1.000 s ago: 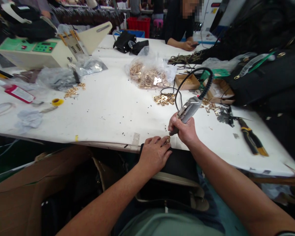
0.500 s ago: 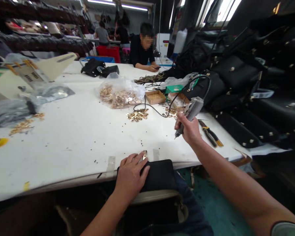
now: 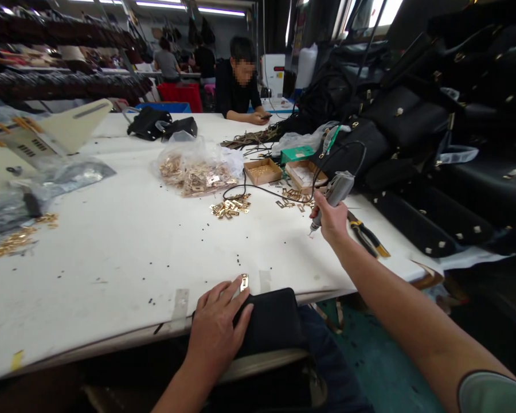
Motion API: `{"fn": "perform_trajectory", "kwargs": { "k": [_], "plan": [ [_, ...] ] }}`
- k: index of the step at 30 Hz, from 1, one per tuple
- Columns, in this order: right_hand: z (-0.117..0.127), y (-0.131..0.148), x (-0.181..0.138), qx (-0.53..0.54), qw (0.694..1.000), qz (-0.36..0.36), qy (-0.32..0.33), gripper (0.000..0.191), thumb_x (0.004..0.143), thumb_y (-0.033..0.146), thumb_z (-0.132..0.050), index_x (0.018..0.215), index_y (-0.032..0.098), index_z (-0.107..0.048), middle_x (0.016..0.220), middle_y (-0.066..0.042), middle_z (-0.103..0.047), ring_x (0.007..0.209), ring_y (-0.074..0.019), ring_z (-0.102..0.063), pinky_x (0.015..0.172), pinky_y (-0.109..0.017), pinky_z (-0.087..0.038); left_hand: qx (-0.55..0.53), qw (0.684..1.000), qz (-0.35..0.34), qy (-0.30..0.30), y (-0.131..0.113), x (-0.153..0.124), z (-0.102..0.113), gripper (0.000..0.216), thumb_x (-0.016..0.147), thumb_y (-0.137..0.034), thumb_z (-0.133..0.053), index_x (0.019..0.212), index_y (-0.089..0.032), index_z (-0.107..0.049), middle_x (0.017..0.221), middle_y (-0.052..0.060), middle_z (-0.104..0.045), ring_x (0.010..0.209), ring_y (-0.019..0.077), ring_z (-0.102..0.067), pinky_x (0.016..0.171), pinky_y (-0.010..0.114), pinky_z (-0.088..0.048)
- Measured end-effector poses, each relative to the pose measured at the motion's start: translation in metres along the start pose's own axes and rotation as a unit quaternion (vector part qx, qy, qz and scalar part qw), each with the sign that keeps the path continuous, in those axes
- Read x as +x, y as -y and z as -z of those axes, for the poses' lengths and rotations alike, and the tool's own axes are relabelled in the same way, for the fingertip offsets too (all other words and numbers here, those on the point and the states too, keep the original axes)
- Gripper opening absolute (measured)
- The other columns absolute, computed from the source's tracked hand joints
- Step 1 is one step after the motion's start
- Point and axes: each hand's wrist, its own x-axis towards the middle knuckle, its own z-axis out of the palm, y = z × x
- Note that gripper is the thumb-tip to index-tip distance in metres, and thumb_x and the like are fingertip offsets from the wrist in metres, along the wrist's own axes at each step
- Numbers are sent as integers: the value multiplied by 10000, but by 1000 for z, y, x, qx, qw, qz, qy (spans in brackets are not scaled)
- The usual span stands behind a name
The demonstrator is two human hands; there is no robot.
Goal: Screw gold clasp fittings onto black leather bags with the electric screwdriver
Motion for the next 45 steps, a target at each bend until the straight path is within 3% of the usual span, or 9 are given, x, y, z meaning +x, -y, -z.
{"fn": "perform_trajectory", "kwargs": {
  "k": [6, 10, 17, 21, 24, 45],
  "plan": [
    [1, -9, 3, -19, 1000, -2, -15, 481, 675, 561, -869, 732, 166, -601, 493, 30, -568, 387, -109, -496, 369, -214, -457, -6, 1000, -1, 0, 1, -1, -1, 300, 960, -279, -590, 1244, -276, -684, 1409, 19, -652, 1218, 299, -605, 949, 494, -521],
    [-8, 8, -10, 40, 999, -5, 16, 462, 691, 537, -870, 700, 182, -574, 512, 38, -546, 413, -113, -509, 379, -221, -459, -15, 1000, 3, 5, 1, 0, -2, 287, 974, -291, -584, 1242, -289, -687, 1414, 3, -648, 1217, 293, -601, 953, 491, -508],
    [-50, 50, -104, 182, 956, -153, 175, 450, 743, 527, -853, 736, 209, -534, 581, 61, -510, 454, -95, -490, 419, -220, -477, -58, 997, 48, 32, -5, -1, 2, 257, 999, -339, -566, 1212, -301, -704, 1427, -19, -638, 1231, 277, -579, 986, 495, -473],
    [-76, 53, -156, 194, 928, -218, 230, 454, 741, 517, -863, 732, 197, -541, 584, 55, -510, 453, -90, -486, 421, -219, -473, -74, 994, 68, 45, -7, -4, 3, 284, 987, -392, -592, 1242, -312, -686, 1416, -14, -647, 1247, 265, -564, 994, 497, -462],
    [-89, 50, -176, 186, 924, -226, 245, 463, 733, 509, -873, 711, 188, -540, 577, 49, -513, 443, -93, -493, 397, -217, -450, -78, 993, 72, 44, -7, -5, 3, 293, 983, -399, -599, 1256, -330, -682, 1407, -15, -652, 1250, 261, -558, 985, 498, -458],
    [-97, 45, -185, 146, 938, -198, 246, 436, 768, 499, -850, 704, 189, -549, 547, 46, -529, 430, -100, -504, 383, -212, -430, -55, 996, 58, 41, -4, -5, 3, 279, 1009, -430, -549, 1220, -338, -706, 1386, -13, -663, 1192, 258, -564, 890, 464, -452]
  ]
}}
